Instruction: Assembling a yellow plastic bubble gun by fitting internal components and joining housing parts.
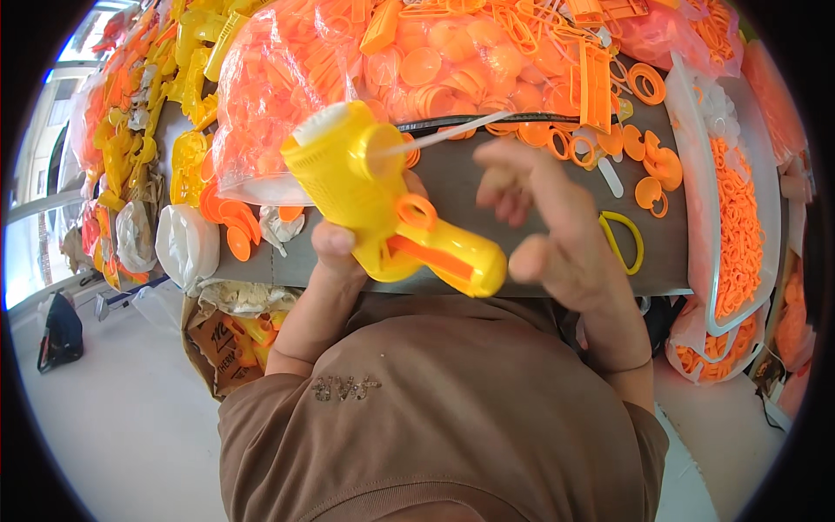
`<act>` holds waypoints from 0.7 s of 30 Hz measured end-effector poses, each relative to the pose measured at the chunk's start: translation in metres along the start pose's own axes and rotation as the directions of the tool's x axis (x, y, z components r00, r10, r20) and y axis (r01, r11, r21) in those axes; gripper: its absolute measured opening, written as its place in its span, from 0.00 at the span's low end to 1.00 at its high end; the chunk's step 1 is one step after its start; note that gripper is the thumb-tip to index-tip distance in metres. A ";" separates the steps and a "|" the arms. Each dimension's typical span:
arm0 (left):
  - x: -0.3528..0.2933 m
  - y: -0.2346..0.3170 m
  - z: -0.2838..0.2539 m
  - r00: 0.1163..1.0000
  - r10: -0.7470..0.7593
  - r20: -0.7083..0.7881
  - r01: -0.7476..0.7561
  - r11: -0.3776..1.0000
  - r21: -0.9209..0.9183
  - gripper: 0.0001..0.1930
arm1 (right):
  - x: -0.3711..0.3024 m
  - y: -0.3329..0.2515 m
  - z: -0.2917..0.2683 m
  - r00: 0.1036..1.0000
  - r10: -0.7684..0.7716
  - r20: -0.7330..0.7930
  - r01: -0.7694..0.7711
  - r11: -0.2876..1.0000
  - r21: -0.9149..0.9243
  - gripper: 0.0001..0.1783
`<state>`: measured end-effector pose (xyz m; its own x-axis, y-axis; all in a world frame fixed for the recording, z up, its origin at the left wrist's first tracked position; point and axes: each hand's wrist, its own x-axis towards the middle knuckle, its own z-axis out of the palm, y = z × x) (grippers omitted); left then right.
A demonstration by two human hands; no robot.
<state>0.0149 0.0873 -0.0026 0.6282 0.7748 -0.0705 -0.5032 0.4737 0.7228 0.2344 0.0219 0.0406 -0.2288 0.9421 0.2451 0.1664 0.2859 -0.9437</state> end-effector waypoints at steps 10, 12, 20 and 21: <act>-0.017 -0.021 -0.007 0.998 -0.029 0.051 0.023 0.993 0.118 0.46 | 0.031 -0.011 0.024 0.986 -0.144 -0.084 0.112 0.946 -0.306 0.21; -0.022 -0.022 -0.019 0.995 -0.007 0.100 -0.024 0.952 0.305 0.48 | 0.026 -0.006 0.022 0.984 -0.169 -0.058 0.143 0.941 -0.307 0.22; 0.000 0.009 0.012 0.998 -0.052 -0.022 0.053 0.997 0.059 0.51 | 0.030 -0.017 0.021 0.998 0.055 0.036 -0.037 0.919 -0.392 0.22; -0.001 0.005 0.009 0.998 -0.056 -0.029 0.058 0.997 0.058 0.51 | 0.030 -0.017 0.021 0.997 0.060 0.037 -0.041 0.921 -0.387 0.22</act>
<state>0.0166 0.0853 0.0074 0.6382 0.7587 -0.1307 -0.4305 0.4924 0.7564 0.2043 0.0417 0.0596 -0.2542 0.9504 0.1794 0.5335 0.2925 -0.7936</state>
